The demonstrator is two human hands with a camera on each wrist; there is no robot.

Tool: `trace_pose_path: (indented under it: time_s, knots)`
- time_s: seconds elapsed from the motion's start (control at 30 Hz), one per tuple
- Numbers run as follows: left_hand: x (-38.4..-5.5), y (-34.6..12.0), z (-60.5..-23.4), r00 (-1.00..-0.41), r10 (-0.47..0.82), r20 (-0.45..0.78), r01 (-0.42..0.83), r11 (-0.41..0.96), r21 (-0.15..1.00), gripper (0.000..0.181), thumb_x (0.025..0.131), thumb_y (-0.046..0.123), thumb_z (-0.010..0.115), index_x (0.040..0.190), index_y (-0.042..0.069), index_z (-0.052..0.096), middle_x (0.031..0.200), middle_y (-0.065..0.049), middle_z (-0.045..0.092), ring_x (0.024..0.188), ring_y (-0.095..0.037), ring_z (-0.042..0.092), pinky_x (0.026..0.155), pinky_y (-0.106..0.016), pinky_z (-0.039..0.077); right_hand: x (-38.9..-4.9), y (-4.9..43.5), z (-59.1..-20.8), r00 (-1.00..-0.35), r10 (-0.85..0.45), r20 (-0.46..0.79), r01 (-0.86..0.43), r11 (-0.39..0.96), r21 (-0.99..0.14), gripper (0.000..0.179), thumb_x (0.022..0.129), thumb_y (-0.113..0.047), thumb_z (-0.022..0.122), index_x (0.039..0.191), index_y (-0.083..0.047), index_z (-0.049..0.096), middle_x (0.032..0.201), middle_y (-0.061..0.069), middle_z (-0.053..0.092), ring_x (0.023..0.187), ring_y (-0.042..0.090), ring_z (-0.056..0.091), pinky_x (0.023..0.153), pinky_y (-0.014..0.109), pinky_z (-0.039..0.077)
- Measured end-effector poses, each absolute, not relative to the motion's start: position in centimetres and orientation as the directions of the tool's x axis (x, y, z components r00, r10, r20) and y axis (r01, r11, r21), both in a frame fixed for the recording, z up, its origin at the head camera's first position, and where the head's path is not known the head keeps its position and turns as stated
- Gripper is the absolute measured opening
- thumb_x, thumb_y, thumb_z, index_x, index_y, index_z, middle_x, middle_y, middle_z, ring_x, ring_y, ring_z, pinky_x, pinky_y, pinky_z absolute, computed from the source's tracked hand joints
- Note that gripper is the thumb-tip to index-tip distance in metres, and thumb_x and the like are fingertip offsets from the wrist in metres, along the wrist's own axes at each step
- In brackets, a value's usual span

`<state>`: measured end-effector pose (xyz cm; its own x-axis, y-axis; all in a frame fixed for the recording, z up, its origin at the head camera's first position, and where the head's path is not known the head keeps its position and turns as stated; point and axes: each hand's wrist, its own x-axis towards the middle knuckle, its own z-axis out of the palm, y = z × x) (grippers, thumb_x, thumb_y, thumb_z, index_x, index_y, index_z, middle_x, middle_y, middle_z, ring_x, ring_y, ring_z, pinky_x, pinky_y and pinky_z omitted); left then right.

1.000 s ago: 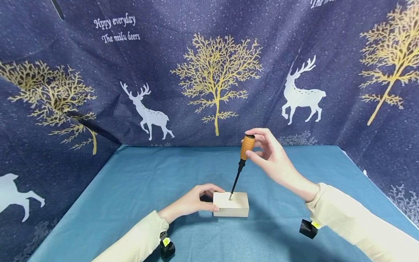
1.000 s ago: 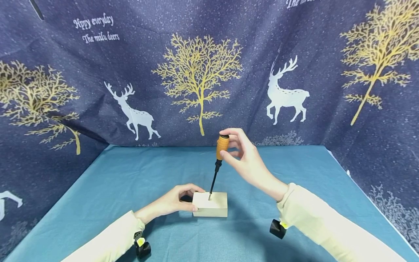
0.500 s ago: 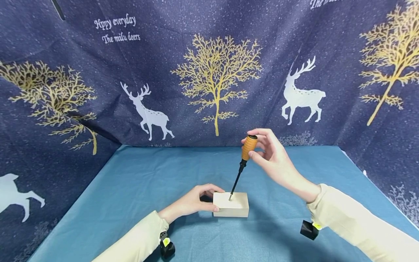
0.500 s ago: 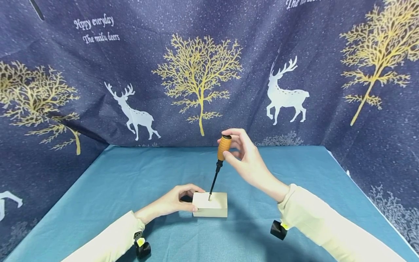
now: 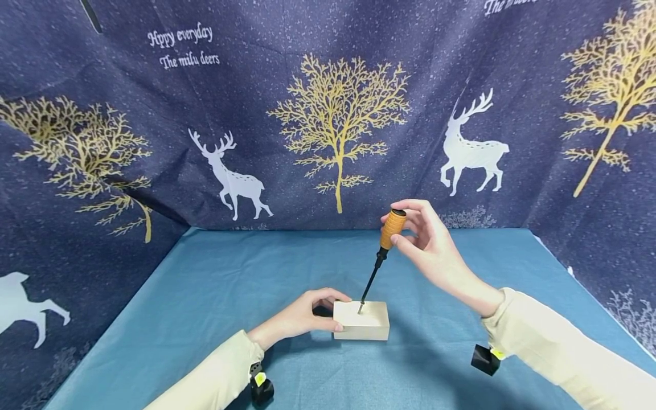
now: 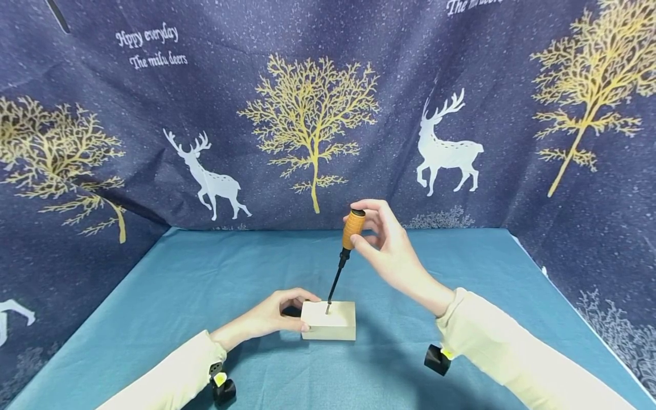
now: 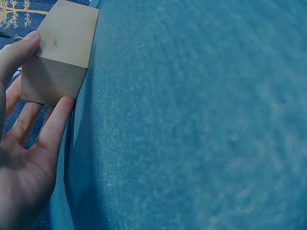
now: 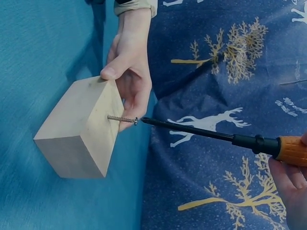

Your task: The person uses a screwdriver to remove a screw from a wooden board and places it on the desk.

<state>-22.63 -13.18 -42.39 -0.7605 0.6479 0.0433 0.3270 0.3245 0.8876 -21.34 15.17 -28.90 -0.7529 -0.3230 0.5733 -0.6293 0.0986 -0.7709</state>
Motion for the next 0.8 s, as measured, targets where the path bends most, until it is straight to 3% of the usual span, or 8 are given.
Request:
trace_pose_path:
  time_s: [0.5,0.8]
  knots:
    - [-22.7,-13.2,-42.4,-0.755,0.654,0.048,0.335,0.321,0.886,0.048,0.086,0.025,0.078,0.131,0.023,0.062,0.120,-0.002,0.067,0.106,-0.013,0.063,0.100,-0.034,0.045,-21.0,16.4,-28.9,-0.796,-0.272,0.541,-0.597,0.203,-0.776,0.055,0.096,0.000,0.060,0.146,-0.017,0.043,0.125,-0.013,0.063,0.111,0.003,0.063,0.087,0.017,0.053]
    - [-22.7,-13.2,-42.4,-0.749,0.659,0.062,0.338,0.301,0.892,0.048,0.086,0.022,0.078,0.131,0.020,0.062,0.124,-0.004,0.066,0.106,-0.015,0.063,0.100,-0.036,0.045,-20.9,18.0,-29.4,-0.794,-0.218,0.567,-0.607,0.274,-0.746,0.049,0.093,-0.001,0.064,0.139,-0.011,0.050,0.122,-0.013,0.063,0.105,0.001,0.064,0.085,0.016,0.053]
